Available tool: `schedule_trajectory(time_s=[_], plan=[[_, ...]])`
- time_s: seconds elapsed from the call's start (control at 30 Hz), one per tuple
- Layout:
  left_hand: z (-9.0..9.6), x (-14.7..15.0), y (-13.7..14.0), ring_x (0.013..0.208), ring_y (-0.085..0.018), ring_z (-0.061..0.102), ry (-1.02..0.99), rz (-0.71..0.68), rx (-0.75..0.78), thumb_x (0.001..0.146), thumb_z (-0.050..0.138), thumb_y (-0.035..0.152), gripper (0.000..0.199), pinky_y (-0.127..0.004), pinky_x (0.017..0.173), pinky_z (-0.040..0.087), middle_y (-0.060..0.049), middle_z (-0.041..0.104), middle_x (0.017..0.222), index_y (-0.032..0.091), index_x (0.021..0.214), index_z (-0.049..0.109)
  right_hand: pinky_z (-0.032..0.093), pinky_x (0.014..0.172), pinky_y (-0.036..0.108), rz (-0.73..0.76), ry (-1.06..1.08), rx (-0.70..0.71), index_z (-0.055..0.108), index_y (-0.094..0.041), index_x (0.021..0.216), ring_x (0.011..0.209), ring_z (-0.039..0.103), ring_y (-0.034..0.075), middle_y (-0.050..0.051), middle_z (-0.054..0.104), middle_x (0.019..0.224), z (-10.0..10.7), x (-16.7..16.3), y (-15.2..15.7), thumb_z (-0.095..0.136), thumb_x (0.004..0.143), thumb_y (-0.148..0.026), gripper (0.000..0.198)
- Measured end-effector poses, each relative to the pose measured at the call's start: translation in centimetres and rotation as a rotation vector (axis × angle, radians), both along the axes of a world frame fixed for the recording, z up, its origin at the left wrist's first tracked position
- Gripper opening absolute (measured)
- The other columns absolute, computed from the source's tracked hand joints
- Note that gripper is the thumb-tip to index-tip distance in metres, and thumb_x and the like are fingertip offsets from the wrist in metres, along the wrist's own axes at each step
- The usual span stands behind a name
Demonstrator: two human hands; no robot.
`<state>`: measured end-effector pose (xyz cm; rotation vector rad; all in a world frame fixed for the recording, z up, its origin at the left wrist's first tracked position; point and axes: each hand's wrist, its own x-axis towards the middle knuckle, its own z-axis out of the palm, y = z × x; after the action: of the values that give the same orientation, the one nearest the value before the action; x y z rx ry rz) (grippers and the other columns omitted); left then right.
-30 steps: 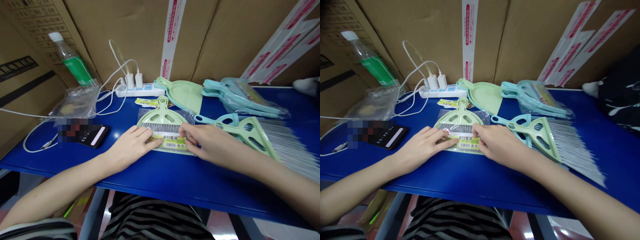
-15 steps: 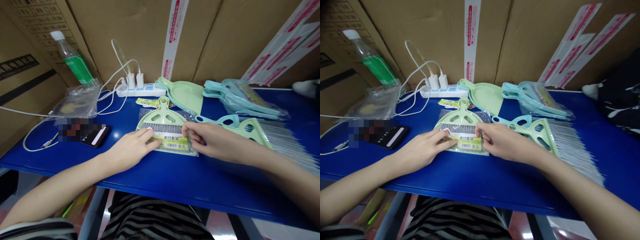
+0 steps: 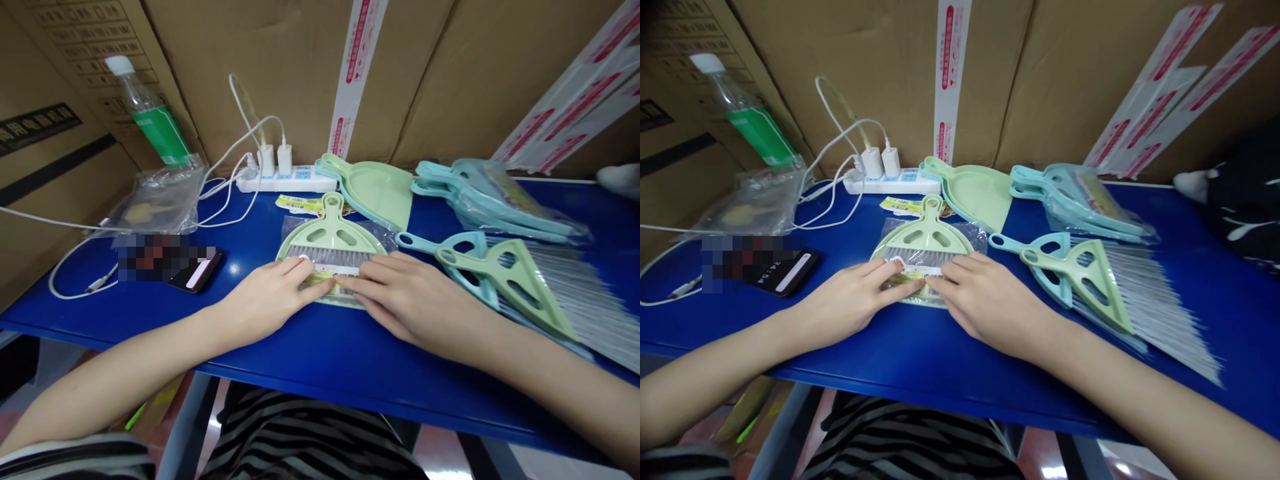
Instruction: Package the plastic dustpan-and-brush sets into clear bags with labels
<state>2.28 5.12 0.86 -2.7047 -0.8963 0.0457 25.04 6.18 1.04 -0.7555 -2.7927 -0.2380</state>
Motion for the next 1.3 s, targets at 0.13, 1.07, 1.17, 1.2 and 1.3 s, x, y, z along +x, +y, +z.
schedule_trajectory(time_s=[0.13, 1.07, 1.17, 1.2, 1.3], plan=[[0.0, 0.1, -0.1, 0.096, -0.02, 0.057, -0.013, 0.0, 0.002, 0.091, 0.036, 0.007, 0.042, -0.029, 0.075, 0.052, -0.009, 0.058, 0.101, 0.02, 0.129, 0.049, 0.041, 0.066, 0.031, 0.011, -0.043, 0.056, 0.068, -0.018, 0.102, 0.069, 0.059, 0.018, 0.005, 0.065, 0.075, 0.0, 0.1, 0.1, 0.045, 0.086, -0.012, 0.029], [3.2, -2.0, 0.3, 0.076, -0.019, 0.055, 0.023, 0.276, -0.071, 0.078, 0.045, 0.002, 0.044, -0.029, 0.061, 0.043, -0.004, 0.061, 0.081, 0.03, 0.097, 0.073, 0.041, 0.068, 0.035, -0.069, -0.143, -0.146, 0.071, -0.026, 0.079, 0.065, 0.058, 0.019, 0.003, 0.065, 0.066, 2.0, 3.6, 1.4, 0.044, 0.079, -0.01, 0.032], [3.3, -1.8, 0.2, 0.069, -0.017, 0.058, 0.008, 0.355, -0.12, 0.081, 0.043, 0.01, 0.034, -0.026, 0.055, 0.041, -0.003, 0.063, 0.077, 0.024, 0.091, 0.073, 0.042, 0.064, 0.033, -0.102, -0.109, -0.173, 0.065, -0.023, 0.07, 0.064, 0.059, 0.018, 0.003, 0.066, 0.066, 2.1, 3.1, 1.2, 0.04, 0.081, -0.012, 0.029], [3.2, -1.7, 0.1, 0.066, -0.017, 0.058, -0.002, 0.37, -0.128, 0.083, 0.043, 0.014, 0.03, -0.025, 0.053, 0.041, -0.003, 0.063, 0.076, 0.022, 0.088, 0.072, 0.041, 0.061, 0.032, -0.116, -0.105, -0.181, 0.063, -0.023, 0.069, 0.063, 0.059, 0.018, 0.003, 0.066, 0.067, 2.1, 2.8, 1.1, 0.039, 0.081, -0.013, 0.028], [2.9, -1.4, 0.0, 0.06, -0.015, 0.059, -0.056, 0.364, -0.113, 0.088, 0.041, 0.025, 0.028, -0.025, 0.051, 0.041, -0.003, 0.063, 0.071, 0.018, 0.081, 0.068, 0.036, 0.053, 0.03, -0.178, -0.114, -0.181, 0.058, -0.022, 0.07, 0.055, 0.055, 0.017, 0.004, 0.064, 0.064, 1.8, 2.2, 0.9, 0.039, 0.082, -0.018, 0.022]])
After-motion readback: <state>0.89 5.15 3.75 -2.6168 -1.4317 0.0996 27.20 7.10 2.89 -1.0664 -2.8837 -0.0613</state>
